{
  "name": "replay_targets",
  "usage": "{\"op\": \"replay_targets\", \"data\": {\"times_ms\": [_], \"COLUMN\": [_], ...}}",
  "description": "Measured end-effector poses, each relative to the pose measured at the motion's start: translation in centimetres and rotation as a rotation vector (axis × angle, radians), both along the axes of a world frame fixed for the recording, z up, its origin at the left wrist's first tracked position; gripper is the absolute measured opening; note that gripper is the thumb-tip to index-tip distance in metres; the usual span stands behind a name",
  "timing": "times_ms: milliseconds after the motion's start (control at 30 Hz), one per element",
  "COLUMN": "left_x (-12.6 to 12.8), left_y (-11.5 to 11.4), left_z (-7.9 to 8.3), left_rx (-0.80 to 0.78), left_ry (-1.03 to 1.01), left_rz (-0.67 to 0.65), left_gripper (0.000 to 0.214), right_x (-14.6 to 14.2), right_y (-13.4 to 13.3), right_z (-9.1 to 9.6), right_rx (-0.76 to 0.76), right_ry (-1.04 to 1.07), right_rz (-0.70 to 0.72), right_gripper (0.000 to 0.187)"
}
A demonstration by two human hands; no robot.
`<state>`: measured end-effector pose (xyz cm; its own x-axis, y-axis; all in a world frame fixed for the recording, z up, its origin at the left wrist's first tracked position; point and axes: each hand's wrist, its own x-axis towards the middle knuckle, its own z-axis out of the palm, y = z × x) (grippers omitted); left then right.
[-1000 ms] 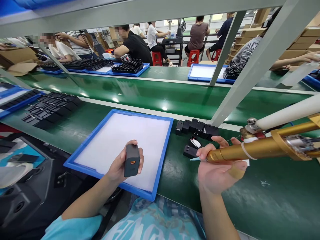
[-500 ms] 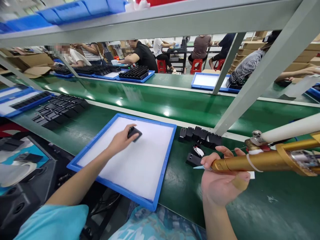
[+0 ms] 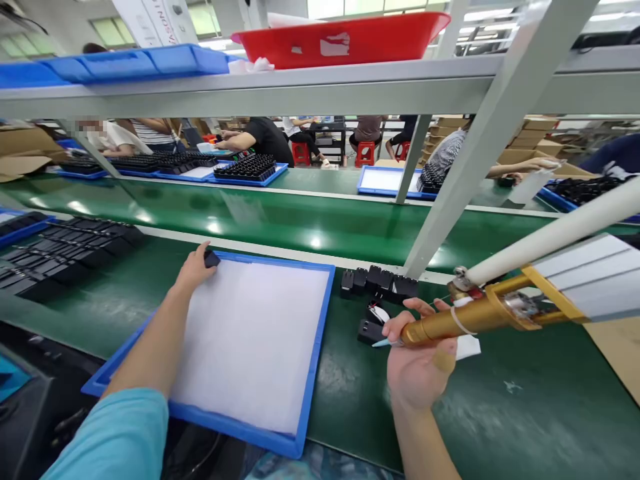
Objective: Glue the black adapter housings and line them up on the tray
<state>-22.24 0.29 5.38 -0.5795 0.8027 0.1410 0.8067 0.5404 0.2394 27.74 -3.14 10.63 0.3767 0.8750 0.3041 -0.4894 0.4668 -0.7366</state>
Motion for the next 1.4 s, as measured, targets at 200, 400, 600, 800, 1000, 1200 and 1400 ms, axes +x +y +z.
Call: {"op": "replay_targets", "data": {"times_ms": [200,400,600,800,1000,1200,1400], "left_x": [-0.8,2.2,17.5,29.0,27.2,21.1,19.1], "left_y": [1.8,5.2,7.4,7.9,4.6,-3.8,-10.1], "left_z": [0.0,1.2,2.3,0.5,3.0,6.3,3.0], "left_rx": [0.022,0.167,0.233,0.066,0.099,-0.089,-0.133], "left_ry": [-0.010,0.061,-0.124,-0.316,-0.359,-0.395,-0.573], "left_rz": [-0.012,-0.012,-0.863,-1.175,-1.119,-0.995,-0.967], "left_gripper": [0.079,0.089,0.076,0.083,0.073,0.063,0.053], "right_x": [-0.3,-0.4,-0.4,-0.4,-0.5,-0.5,-0.8], "right_y": [-0.2,-0.5,-0.8,-0.8,-1.0,-1.5,-1.7], "right_z": [0.1,0.0,0.1,0.2,0.4,0.6,0.6], "right_rx": [0.038,0.051,0.049,0.071,0.078,0.062,0.069], "right_ry": [0.016,0.042,0.048,0.056,0.064,0.061,0.037], "right_rz": [0.034,0.064,0.076,0.099,0.120,0.139,0.149], "right_gripper": [0.042,0.037,0.033,0.033,0.032,0.034,0.039]}}
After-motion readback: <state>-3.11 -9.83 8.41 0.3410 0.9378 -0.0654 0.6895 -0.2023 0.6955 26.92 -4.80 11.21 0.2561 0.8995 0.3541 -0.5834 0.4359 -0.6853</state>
